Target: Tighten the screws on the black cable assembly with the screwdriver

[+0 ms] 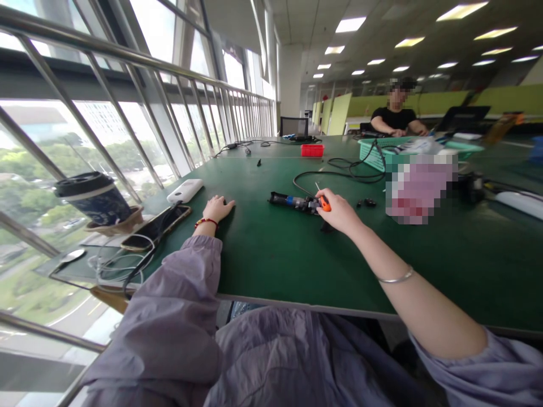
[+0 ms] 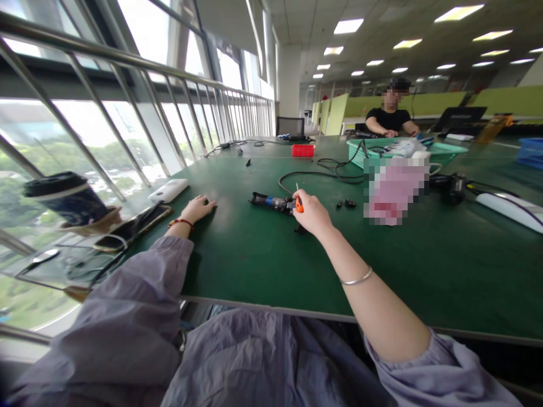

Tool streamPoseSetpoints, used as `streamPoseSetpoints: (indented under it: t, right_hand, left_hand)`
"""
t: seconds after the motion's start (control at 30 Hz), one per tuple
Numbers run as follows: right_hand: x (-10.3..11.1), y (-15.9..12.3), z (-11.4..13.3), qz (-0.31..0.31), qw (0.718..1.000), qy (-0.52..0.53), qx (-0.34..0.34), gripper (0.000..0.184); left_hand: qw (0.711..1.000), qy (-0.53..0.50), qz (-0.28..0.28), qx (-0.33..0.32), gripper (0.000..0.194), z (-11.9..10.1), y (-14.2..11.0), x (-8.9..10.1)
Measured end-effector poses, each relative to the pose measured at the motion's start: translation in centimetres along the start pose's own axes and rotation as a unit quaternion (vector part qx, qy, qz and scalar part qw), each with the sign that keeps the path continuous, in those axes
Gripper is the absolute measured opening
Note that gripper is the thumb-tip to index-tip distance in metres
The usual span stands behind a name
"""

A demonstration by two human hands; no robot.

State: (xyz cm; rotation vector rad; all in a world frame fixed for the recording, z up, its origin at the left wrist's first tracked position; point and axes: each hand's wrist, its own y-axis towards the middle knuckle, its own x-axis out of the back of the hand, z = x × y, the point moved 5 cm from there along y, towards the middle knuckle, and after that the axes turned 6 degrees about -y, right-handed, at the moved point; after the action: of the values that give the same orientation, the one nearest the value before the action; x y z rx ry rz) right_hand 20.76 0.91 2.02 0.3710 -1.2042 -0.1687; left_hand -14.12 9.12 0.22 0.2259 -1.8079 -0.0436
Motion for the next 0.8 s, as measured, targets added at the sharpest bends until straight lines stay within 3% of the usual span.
streamPoseSetpoints:
  t: [0.13, 0.3, 0.37, 0.53, 0.67, 0.8]
  right_hand:
    - [-0.1, 0.1, 0.0, 0.000, 1.000, -0.004, 0.002, 0.034]
    - [-0.1, 0.1, -0.1, -0.008, 1.000, 0.002, -0.002, 0.035]
    - [-0.2, 0.2, -0.3, -0.012, 1.000, 0.007, 0.000, 0.035]
    - [-0.5, 0.6, -0.9, -0.037, 0.999, 0.032, -0.005, 0.036]
    - [-1.2, 0.9, -1.8, -0.023, 0.998, 0.031, -0.048, 0.038]
    - [-1.8, 1.0, -2.4, -0.007, 0.997, 0.033, -0.068, 0.033]
  left_hand:
    - [0.993, -0.004, 0.059, -0.107, 0.053, -3.8, -1.0, -0.9]
    - [0.961, -0.015, 0.150, -0.230, 0.077, -10.6, -5.3, -2.4]
    - [0.958, -0.006, 0.164, -0.234, 0.087, -12.4, -6.7, -3.0]
    - [0.968, 0.003, 0.121, -0.222, 0.079, -13.9, -8.1, -3.4]
    - [0.974, 0.019, 0.063, -0.218, 0.064, -14.9, -9.3, -4.0]
    - [0.961, 0.001, 0.039, -0.274, 0.061, -17.5, -11.9, -5.1]
